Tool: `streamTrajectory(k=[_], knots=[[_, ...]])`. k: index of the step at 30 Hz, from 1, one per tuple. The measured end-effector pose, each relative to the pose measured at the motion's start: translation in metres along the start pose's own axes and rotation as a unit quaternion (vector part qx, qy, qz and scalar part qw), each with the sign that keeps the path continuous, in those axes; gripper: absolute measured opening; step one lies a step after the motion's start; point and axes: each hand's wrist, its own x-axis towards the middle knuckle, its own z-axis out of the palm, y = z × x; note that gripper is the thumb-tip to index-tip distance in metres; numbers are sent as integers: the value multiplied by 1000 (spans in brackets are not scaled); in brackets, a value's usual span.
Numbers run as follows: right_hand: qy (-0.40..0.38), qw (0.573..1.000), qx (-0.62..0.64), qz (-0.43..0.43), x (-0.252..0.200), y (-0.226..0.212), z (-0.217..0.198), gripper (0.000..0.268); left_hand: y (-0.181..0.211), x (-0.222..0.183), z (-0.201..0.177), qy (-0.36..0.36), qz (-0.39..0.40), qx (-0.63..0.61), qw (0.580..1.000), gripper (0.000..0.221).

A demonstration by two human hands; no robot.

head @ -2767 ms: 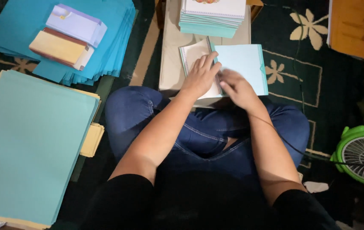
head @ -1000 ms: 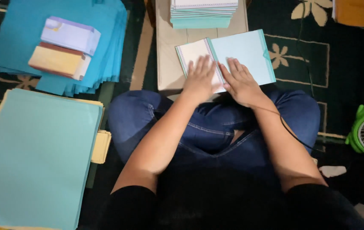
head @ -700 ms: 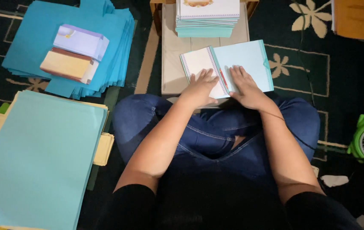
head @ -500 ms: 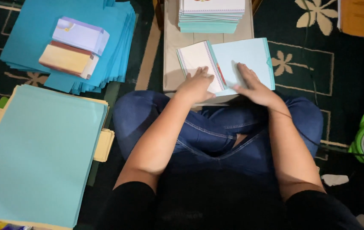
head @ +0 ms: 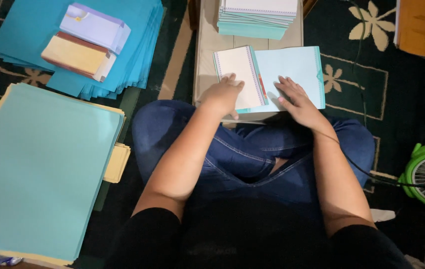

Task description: Assembling paper invitations by folding printed cards and inserting them into paper folders.

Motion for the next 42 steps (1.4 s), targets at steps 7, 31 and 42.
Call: streamTrajectory(k=[7,31,42], knots=[[20,999,25,10,-2,-13,-3,49,-10,-14,-11,104,49,-171,979,31],[302,885,340,104,196,30,-72,18,12,74,51,484,112,-317,808,35],[268,932,-179,167,16,115,-41,34,42,51,50,95,154,60,982,100]])
